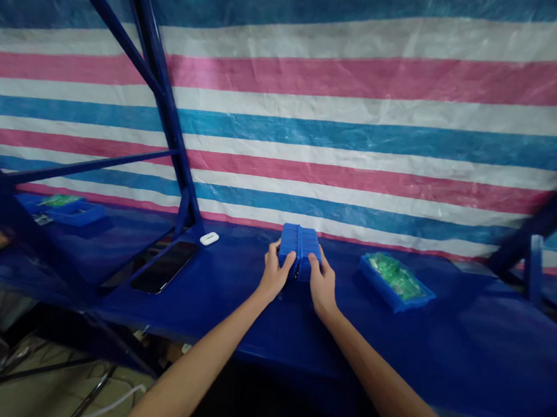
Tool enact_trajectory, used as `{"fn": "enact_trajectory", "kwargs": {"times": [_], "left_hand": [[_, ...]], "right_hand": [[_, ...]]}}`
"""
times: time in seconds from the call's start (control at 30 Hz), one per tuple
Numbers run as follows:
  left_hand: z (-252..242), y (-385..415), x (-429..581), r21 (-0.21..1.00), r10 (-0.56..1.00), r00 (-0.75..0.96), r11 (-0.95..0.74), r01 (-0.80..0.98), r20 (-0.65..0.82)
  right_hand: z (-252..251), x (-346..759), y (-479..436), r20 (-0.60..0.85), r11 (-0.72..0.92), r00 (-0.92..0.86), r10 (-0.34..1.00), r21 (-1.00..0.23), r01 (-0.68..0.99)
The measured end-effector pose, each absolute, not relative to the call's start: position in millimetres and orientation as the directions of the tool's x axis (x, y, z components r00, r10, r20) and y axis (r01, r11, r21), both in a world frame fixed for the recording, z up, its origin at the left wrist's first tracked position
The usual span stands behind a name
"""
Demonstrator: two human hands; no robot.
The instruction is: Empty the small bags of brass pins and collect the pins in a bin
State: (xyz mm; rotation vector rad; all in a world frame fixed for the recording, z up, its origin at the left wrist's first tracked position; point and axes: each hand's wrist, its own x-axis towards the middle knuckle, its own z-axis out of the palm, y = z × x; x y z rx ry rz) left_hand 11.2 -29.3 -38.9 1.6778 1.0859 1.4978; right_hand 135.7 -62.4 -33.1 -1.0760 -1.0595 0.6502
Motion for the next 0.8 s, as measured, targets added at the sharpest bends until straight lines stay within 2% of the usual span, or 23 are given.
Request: {"fn": "enact_trajectory", "kwargs": {"times": [0.1, 0.3, 0.43, 0.63, 0.8], "left_hand": [[-40.8, -30.8, 9.6, 0.86, 0.887, 0.003, -0.45, 0.24, 0.463], [-38.3, -30.7, 7.5, 0.851, 0.88, -0.006, -0.458, 0.257, 0.475], [-34.2, -32.1, 5.2, 0.782, 0.832, 0.003, -0.522, 0.34, 0.555], [-30.0, -35.0, 0.6, 0.676, 0.784, 0.012, -0.543, 0.498, 0.621], [-30.7, -34.9, -1.2, 0.595, 0.733, 0.01, -0.56, 0.577, 0.68]], "right_hand": [[-30.4, 136.1, -64.7, 0.376, 0.371, 0.389, 0.841, -0.924, 0.091], [-24.7, 141.2, -69.6, 0.394, 0.337, 0.363, 0.845, -0.917, 0.212], [-18.5, 146.6, -73.3, 0.441, 0.336, 0.326, 0.836, -0.882, 0.331], [-15.1, 148.2, -74.2, 0.49, 0.351, 0.292, 0.821, -0.838, 0.418], [-17.3, 155.2, -71.1, 0.483, 0.29, 0.265, 0.835, -0.794, 0.534]]}}
